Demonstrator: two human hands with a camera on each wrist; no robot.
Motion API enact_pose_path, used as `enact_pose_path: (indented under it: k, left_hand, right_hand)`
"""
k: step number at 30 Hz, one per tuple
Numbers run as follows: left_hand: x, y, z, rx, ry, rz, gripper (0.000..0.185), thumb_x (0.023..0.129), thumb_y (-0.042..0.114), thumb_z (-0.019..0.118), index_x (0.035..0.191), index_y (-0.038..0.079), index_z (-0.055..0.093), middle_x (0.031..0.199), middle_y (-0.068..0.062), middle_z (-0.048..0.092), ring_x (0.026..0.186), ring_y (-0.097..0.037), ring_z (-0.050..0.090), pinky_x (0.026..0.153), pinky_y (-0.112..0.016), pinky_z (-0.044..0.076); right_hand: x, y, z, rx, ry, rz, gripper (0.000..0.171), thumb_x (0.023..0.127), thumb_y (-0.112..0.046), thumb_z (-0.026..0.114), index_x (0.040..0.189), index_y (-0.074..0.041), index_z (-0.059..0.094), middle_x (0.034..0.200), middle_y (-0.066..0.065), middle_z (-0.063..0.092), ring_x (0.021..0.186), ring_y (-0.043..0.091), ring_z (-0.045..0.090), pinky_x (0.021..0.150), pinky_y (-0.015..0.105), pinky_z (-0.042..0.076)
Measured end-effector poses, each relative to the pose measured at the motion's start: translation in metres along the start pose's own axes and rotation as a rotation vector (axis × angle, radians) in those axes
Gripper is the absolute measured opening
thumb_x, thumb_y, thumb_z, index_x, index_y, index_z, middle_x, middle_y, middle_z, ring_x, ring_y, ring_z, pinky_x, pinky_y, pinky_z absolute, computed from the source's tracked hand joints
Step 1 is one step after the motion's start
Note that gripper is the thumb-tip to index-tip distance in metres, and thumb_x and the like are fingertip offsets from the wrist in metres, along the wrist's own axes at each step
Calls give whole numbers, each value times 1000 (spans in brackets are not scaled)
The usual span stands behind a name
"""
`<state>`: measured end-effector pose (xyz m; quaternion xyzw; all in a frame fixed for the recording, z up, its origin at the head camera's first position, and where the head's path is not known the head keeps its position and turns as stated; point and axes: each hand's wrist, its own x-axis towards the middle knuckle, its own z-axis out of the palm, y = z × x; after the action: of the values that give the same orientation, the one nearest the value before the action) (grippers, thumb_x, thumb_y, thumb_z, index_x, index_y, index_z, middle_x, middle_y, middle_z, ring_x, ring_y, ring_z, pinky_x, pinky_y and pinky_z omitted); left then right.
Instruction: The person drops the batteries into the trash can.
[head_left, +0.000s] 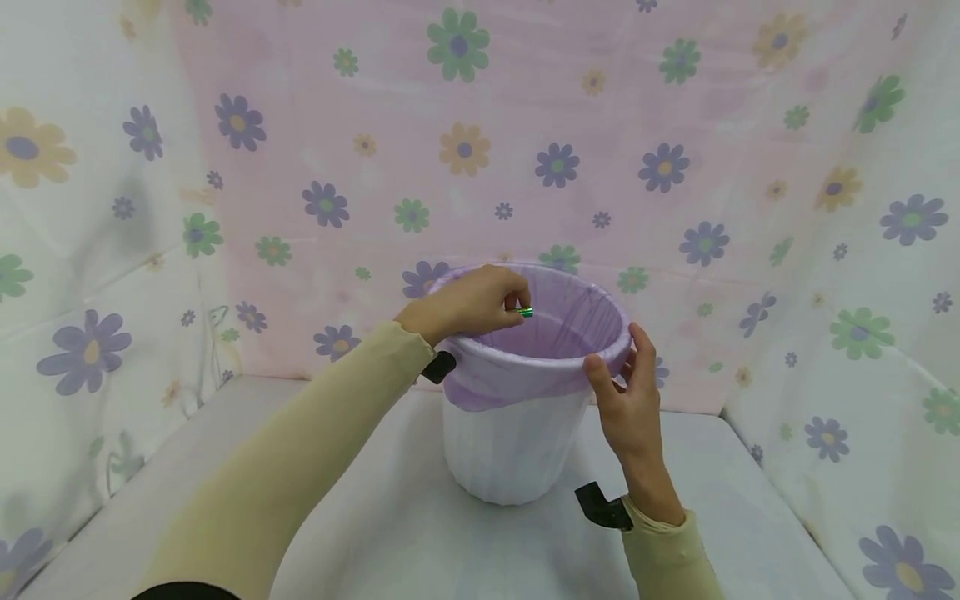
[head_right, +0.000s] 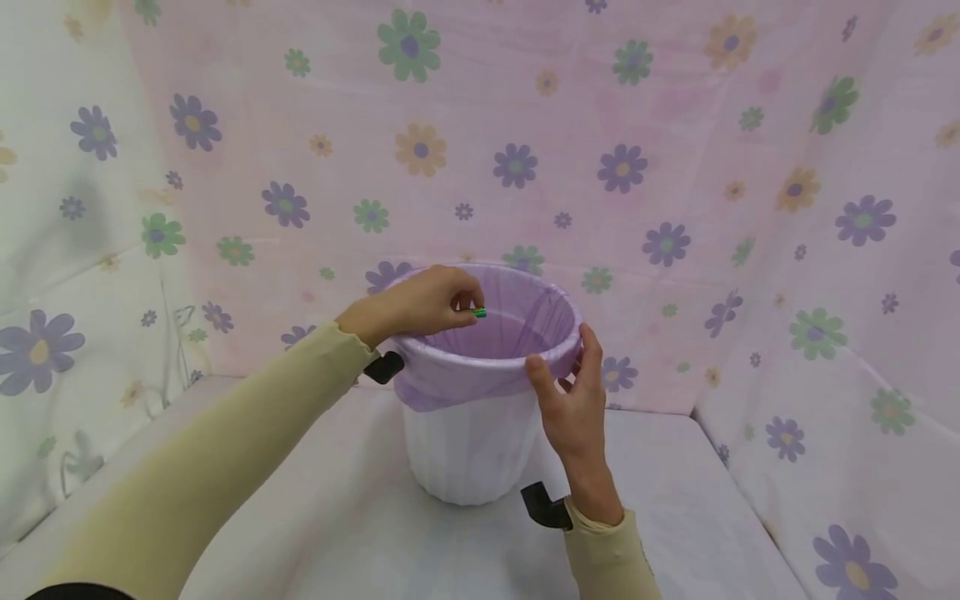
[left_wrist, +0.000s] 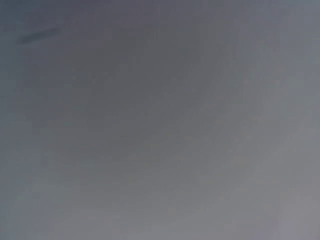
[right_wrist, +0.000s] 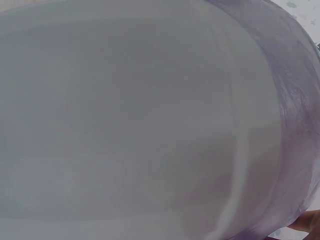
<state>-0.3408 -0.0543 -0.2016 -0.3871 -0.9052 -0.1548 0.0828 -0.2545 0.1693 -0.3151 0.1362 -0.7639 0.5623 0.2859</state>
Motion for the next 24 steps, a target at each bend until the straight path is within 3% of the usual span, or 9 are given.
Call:
enact_pose_path:
  k: [11,19,24]
  left_hand:
    - [0,2,0,1,-15,-16,11,89,17,68,98,12,68,88,0,61,84,-16,55,79,-29,45]
    - [-2,1,0,11,17,-4,27,88,24,70,109,10,64,99,-6,62,93,-20,55,84,-31,43]
    - [0,1,-1,34,9,-2,22,88,24,68,105,11,65,96,-5,63,88,-17,55,82,-31,43]
  right_hand:
    - [0,-1,0,12,-4,-1,72,92,-34,61,150,-24,20,140,12,40,122,28,46,98,53,40]
    - [1,-1,0,9,-15,6,73,92,-36,61,151,-25,19,140,15,40,122,28,46,98,52,40]
    - [1,0,-1,-15,-10,6,73,92,-35,61,151,-24,18,140,15,41,123,29,46,98,53,40]
